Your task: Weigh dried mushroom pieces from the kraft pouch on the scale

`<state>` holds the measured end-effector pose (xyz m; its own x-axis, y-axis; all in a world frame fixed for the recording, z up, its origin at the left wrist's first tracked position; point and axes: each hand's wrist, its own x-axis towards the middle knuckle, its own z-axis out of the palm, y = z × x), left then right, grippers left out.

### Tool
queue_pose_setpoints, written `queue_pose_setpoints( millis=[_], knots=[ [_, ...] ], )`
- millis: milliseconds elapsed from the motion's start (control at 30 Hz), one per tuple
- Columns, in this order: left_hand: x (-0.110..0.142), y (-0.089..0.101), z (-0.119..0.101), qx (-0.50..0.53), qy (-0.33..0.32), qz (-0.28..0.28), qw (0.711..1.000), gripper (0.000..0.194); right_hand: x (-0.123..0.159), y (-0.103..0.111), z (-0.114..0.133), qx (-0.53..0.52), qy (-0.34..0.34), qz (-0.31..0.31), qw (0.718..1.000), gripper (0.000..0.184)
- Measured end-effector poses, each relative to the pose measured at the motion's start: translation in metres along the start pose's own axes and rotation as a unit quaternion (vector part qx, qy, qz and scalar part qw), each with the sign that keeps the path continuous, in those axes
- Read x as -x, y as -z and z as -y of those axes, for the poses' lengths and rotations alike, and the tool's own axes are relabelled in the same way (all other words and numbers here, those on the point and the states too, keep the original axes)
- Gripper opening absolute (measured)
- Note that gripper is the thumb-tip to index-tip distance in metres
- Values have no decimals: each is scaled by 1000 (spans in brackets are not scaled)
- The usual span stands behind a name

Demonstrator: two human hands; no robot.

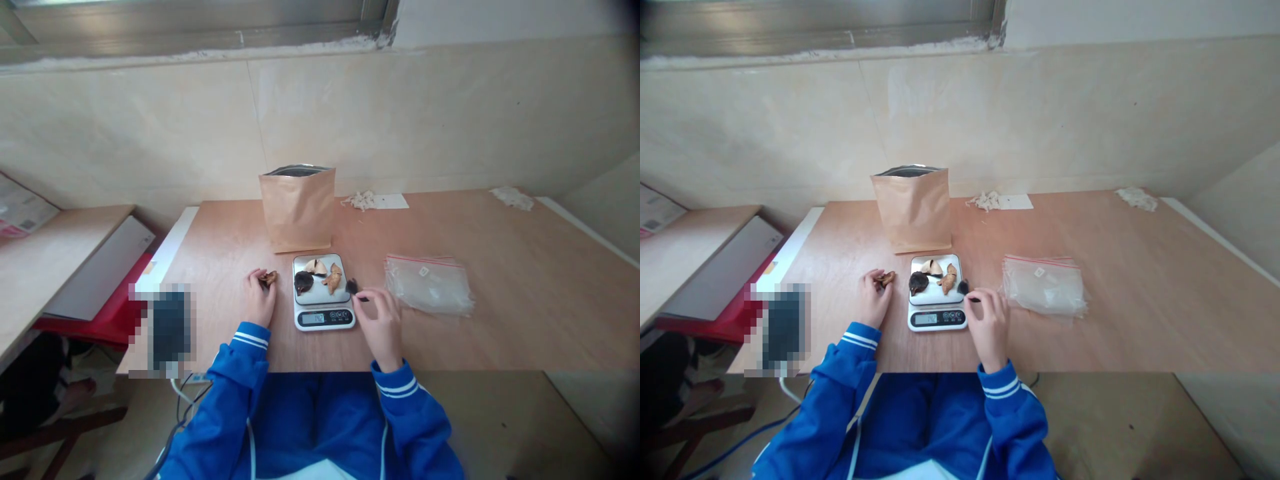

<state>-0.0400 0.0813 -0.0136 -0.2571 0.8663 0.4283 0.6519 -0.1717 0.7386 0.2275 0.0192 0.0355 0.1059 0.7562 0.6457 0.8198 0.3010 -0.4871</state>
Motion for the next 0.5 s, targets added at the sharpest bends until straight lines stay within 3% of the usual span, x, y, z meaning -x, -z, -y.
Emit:
queue_pose_setpoints(
  millis=[133,233,367,500],
  knots=[
    [0,-1,3,50,24,-10,998,39,1,-2,-40,46,-56,28,997,11],
    [-1,-1,4,63,26,-12,998,32,-1,-7,-48,48,-58,51,996,15],
    [-2,0,-1,66,30,-11,997,23,-11,-10,-22,15,-14,49,999,19],
    [-2,3,-8,74,38,-23,996,26,-18,-14,10,-16,94,147,985,28]
  ],
)
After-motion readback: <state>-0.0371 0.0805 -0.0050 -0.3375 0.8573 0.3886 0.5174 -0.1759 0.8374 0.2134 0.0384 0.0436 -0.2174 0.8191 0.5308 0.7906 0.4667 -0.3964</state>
